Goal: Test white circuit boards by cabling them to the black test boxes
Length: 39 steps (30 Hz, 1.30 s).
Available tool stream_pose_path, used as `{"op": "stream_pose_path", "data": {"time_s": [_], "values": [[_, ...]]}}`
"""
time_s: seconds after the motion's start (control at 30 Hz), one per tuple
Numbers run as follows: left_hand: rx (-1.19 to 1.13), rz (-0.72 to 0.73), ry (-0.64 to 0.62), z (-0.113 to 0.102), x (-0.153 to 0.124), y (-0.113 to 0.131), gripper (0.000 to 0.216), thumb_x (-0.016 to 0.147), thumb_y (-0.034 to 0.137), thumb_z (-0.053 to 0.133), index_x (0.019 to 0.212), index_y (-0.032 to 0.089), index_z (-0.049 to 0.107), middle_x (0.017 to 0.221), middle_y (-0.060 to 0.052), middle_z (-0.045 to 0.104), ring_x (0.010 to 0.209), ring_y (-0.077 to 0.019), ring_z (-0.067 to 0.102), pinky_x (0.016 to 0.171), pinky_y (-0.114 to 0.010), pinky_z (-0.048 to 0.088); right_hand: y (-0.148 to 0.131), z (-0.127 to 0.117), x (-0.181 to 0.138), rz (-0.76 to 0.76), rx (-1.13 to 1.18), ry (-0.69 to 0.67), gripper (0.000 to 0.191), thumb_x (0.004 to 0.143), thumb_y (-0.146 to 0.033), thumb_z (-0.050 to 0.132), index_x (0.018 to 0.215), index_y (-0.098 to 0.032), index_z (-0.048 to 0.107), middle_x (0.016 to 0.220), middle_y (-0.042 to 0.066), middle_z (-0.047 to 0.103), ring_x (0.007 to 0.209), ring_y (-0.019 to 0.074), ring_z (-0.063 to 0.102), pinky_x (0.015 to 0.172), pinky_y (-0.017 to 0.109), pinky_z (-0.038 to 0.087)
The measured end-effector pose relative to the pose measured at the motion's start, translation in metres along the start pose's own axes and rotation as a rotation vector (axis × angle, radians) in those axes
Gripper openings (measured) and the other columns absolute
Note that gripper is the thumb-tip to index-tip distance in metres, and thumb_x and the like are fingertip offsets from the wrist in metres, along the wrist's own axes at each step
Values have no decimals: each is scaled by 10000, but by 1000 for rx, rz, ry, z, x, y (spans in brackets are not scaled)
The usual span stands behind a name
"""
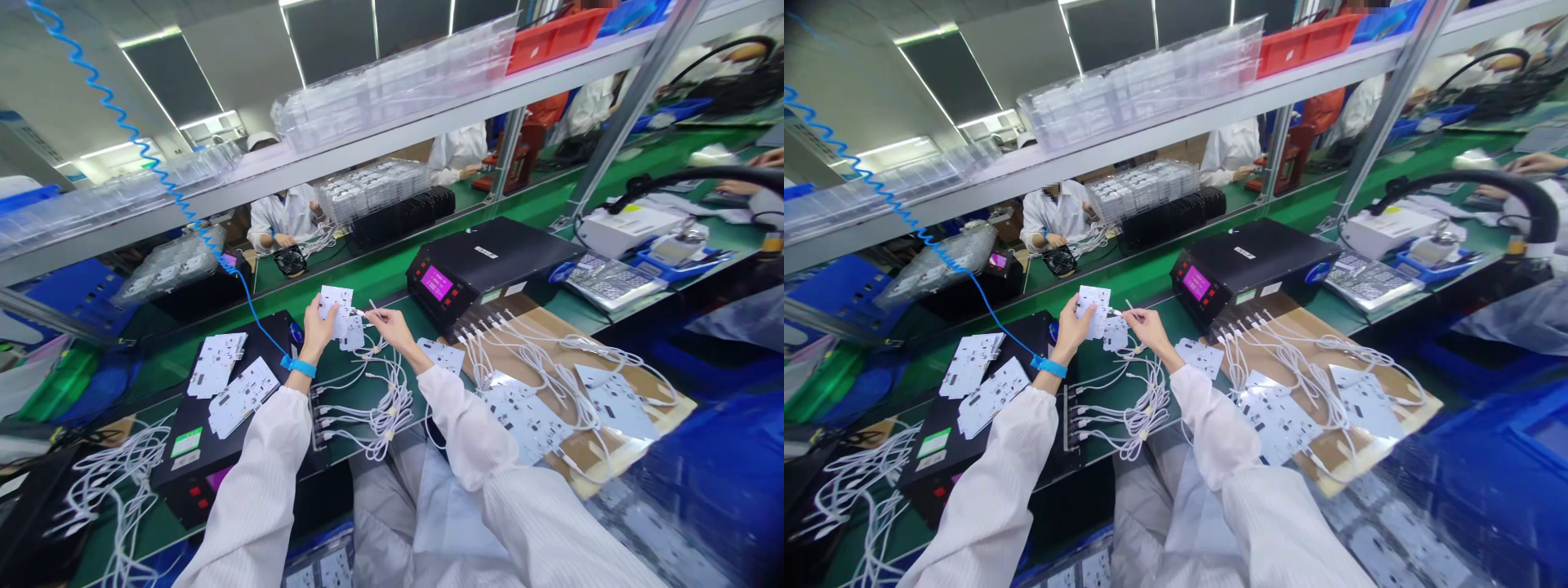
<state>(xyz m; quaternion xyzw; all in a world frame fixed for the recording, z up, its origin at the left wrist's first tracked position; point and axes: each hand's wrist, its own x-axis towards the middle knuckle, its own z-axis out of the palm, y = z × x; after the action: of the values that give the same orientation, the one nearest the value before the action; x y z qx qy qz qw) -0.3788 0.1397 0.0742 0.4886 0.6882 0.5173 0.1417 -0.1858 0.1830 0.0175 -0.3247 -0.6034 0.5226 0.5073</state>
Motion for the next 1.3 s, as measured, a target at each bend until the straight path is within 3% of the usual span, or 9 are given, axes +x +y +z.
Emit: {"op": "stream_pose_path", "data": {"time_s": [0.17,0.4,0.63,1.0,1.23,1.3], "values": [[0,6,-41,1,0,2,451,864,193,677,1314,158,658,1354,-163,665,1371,-320,559,1230,-476,377,-2,-9,0,-10,-39,-27,435,801,-562,679,881,-155,808,827,53,778,743,210,665,731,329,513],[-20,-17,-73,1,-1,-2,477,800,163,714,1275,174,670,1324,-146,689,1324,-307,598,1178,-458,441,-4,-6,-1,-66,-60,-11,407,837,-533,643,884,-160,800,941,89,783,840,231,687,808,352,521],[-44,-3,-107,-1,-4,1,475,786,196,725,1257,162,677,1233,-146,732,1205,-291,666,1098,-449,510,-7,-8,4,-114,-122,-33,368,843,-509,653,834,-168,792,829,64,757,760,202,652,748,327,493],[-59,-49,-96,-6,-6,5,472,787,173,709,1259,166,684,1217,-144,733,1218,-279,662,1077,-431,526,8,-8,9,-112,-196,-48,304,813,-486,719,757,-194,782,779,48,745,754,200,650,762,317,477],[-110,-161,-92,-9,-4,-1,317,866,192,719,1172,117,692,1147,-140,736,1031,-242,721,937,-445,602,21,-16,12,-32,-159,122,441,931,-564,553,940,-192,789,1020,104,779,966,247,694,916,373,506],[-134,-177,-89,-9,-3,-3,259,901,241,724,1128,119,695,1134,-111,738,1022,-216,718,946,-435,601,25,-23,14,15,-150,180,543,950,-629,494,992,-166,775,982,121,775,926,254,694,896,385,516]]}}
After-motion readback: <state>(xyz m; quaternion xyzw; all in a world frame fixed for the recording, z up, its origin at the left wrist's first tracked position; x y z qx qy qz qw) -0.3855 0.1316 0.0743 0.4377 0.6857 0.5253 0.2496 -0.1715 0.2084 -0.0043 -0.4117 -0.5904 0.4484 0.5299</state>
